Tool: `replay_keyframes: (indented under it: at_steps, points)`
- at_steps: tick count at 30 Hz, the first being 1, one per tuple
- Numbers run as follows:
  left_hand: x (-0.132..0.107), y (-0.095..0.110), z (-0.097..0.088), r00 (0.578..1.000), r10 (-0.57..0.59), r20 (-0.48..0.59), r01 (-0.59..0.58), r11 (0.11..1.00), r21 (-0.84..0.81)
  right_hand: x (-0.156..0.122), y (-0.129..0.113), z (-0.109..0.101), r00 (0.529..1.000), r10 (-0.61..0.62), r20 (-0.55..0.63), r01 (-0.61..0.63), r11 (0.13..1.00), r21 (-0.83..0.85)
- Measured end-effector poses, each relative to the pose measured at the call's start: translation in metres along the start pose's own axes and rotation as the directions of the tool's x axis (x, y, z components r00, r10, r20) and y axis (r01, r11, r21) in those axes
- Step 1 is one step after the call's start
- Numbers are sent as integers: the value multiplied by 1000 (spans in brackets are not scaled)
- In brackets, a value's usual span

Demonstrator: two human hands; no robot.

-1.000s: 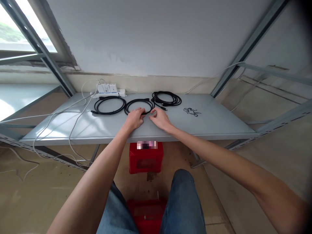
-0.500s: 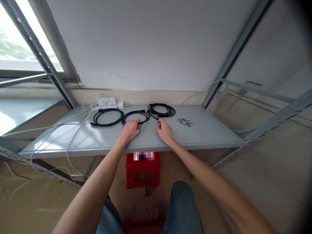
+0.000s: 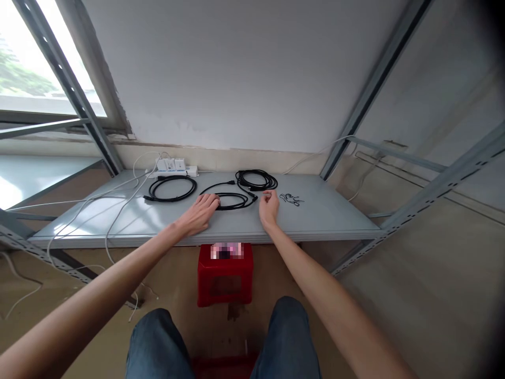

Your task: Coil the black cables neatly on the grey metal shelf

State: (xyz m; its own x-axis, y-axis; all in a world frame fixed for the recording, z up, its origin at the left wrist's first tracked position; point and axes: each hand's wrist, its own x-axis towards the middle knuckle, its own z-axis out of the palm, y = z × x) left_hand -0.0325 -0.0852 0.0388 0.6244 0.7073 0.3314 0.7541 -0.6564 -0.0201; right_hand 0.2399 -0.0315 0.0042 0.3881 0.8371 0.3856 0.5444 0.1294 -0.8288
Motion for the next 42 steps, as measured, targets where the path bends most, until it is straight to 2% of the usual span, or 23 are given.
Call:
replay_keyframes:
  at_steps: [4, 7, 10, 13, 16, 19, 21, 24, 26, 28, 31, 33, 35, 38, 42]
  points:
    - [-24, -30, -26, 990, 125, 70, -134, 980, 144, 5, 3, 6, 999, -26, 44, 18, 986, 163]
    - [-36, -62, -44, 975, 159, 157, -196, 946, 256, 6, 6, 10, 999, -10, 32, 2, 970, 244]
    - [-40, -87, -58, 971, 97, 218, -163, 936, 312, 6, 7, 12, 1000, 14, 12, -16, 960, 281]
    - [-31, -98, -64, 973, -3, 230, -75, 942, 328, 6, 8, 12, 1000, 13, 24, -19, 961, 277]
    - [-7, -98, -60, 976, -109, 190, 48, 952, 301, 5, 8, 11, 999, 5, 41, -15, 966, 257]
    - [28, -97, -49, 954, -223, 201, 167, 951, 259, 3, 6, 10, 998, -5, 59, -9, 970, 242]
    - [52, -97, -39, 909, -282, 306, 205, 944, 258, 2, 5, 10, 997, -16, 78, -2, 974, 228]
    - [81, -101, -21, 812, -333, 479, 203, 931, 304, 1, 4, 10, 994, -23, 103, 2, 980, 200]
    - [94, -106, -9, 785, -343, 516, 182, 924, 337, 1, 3, 9, 993, -28, 116, 5, 982, 190]
    - [104, -111, 2, 781, -335, 526, 169, 926, 338, 1, 2, 8, 992, -26, 120, 5, 985, 170]
    - [119, -116, 13, 819, -241, 520, 93, 952, 293, 1, 1, 8, 994, 15, 107, -28, 992, 121]
    - [130, -115, 17, 856, -130, 500, -18, 960, 279, 1, 1, 8, 995, 33, 98, -43, 994, 105]
    - [142, -108, 18, 873, -10, 487, -146, 948, 282, 1, 2, 8, 995, 35, 95, -45, 993, 108]
    - [155, -91, 17, 857, 177, 483, -350, 889, 296, 1, 2, 8, 995, 40, 93, -52, 991, 125]
    - [157, -66, 17, 791, 430, 435, -580, 754, 309, 1, 1, 6, 995, 43, 87, -55, 989, 136]
